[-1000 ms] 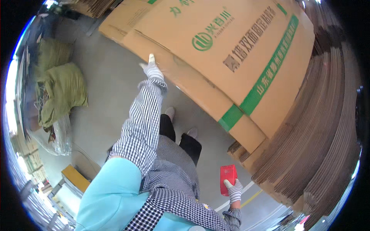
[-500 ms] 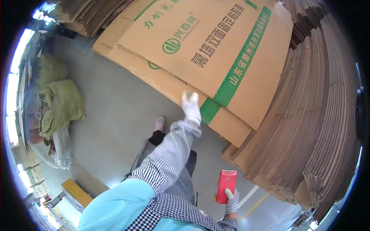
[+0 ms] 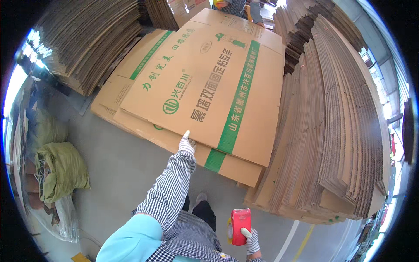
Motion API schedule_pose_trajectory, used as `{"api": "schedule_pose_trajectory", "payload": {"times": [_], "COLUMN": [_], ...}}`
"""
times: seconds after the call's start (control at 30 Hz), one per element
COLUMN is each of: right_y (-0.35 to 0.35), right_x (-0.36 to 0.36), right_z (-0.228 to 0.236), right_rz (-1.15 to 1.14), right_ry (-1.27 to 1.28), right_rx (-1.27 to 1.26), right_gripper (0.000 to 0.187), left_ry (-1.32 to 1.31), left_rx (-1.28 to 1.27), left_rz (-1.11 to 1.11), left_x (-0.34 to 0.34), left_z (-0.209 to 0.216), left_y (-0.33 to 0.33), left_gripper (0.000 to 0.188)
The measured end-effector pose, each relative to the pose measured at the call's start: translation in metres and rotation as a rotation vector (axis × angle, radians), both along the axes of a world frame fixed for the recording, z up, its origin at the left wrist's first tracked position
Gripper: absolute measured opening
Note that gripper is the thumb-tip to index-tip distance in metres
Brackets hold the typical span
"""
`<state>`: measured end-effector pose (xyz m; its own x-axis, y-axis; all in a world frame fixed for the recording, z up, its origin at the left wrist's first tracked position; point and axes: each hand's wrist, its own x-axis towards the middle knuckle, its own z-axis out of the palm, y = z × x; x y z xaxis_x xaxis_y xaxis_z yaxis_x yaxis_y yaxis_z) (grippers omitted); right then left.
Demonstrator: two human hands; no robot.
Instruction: Taping and stacking large cardboard sheets and boxes using a hand-held tape dispenser.
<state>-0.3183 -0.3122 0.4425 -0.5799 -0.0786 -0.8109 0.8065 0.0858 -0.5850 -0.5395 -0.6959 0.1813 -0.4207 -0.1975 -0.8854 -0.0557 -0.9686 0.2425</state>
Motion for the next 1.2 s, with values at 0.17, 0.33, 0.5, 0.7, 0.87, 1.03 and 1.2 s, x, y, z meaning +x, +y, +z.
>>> {"api": "schedule_pose_trajectory", "payload": {"times": [0.17, 0.33, 0.5, 0.7, 0.87, 1.03, 1.2], "right_y": [-0.017, -0.028, -0.043, -0.077, -0.088, -0.115, -0.131], "right_x": [0.021, 0.034, -0.043, -0.144, -0.225, -0.250, -0.265], "right_z": [0.010, 0.001, 0.015, 0.040, 0.094, 0.071, 0.048], "right_rz": [-0.103, -0.151, -0.170, 0.161, 0.495, 0.803, 1.066], "right_ry": [0.062, 0.153, 0.155, 0.157, 0.125, 0.205, 0.336], "right_rx": [-0.074, -0.119, -0.176, -0.069, 0.019, 0.130, 0.118], "right_gripper": [0.070, 0.073, 0.078, 0.079, 0.083, 0.081, 0.082], "left_ry": [0.188, 0.046, -0.020, 0.137, -0.245, 0.588, 0.823], "left_rx": [0.217, -0.437, -0.461, -0.431, -0.074, -0.255, 0.116], "left_rz": [0.149, -0.345, -0.240, -0.018, -1.068, -1.016, -0.651], "left_x": [-0.016, -0.010, -0.028, 0.088, 0.113, 0.073, 0.049], "left_z": [-0.019, -0.032, 0.068, 0.037, 0.065, 0.186, 0.245], "left_y": [-0.026, -0.019, -0.025, -0.034, -0.046, -0.020, 0.019], "left_gripper": [0.064, 0.053, 0.042, 0.034, 0.068, 0.063, 0.071]}}
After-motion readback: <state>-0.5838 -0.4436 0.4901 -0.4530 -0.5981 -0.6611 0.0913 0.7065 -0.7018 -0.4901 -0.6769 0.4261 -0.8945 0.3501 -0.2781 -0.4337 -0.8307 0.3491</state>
